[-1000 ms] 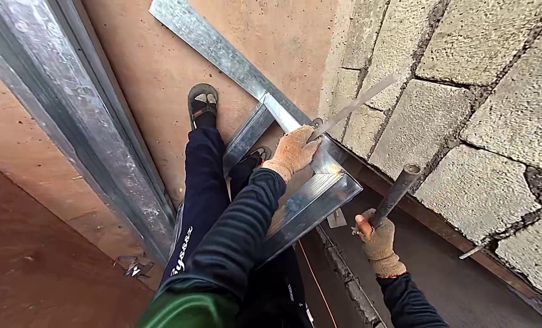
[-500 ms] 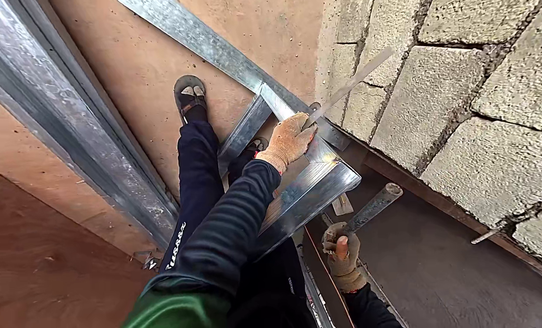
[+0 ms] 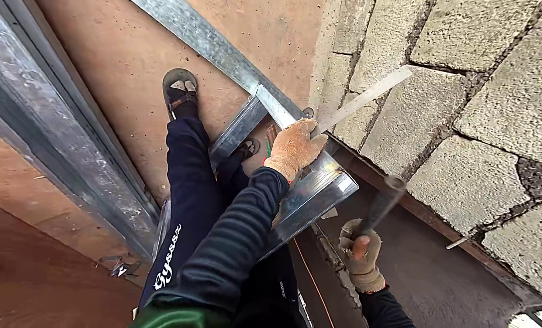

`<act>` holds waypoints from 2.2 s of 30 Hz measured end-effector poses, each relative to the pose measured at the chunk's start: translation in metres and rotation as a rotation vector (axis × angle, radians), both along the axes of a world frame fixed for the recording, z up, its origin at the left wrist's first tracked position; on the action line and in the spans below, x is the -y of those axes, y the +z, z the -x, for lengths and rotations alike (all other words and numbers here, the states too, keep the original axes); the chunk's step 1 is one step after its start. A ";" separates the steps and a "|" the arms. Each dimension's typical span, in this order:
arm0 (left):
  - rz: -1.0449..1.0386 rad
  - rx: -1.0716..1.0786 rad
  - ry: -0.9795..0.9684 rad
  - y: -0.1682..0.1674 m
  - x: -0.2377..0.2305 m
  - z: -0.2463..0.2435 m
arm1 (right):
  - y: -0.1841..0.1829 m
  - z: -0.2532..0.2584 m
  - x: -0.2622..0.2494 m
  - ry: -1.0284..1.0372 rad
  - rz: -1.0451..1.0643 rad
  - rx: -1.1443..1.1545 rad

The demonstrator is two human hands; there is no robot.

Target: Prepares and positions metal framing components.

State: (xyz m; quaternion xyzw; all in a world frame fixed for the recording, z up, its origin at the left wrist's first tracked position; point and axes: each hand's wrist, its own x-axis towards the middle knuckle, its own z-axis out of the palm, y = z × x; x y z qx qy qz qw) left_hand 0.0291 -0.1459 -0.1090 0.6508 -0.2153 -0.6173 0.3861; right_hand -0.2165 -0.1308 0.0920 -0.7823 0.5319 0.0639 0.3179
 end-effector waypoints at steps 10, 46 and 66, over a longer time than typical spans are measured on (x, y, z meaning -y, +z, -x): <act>0.018 0.015 -0.010 0.004 -0.001 0.000 | -0.020 0.013 -0.005 0.083 -0.009 -0.307; 0.060 -0.002 0.036 -0.002 -0.002 -0.011 | -0.049 0.012 -0.034 -0.031 -0.018 -0.255; 0.077 0.011 0.014 0.001 -0.002 -0.001 | -0.030 -0.007 -0.057 -0.299 -0.035 -0.016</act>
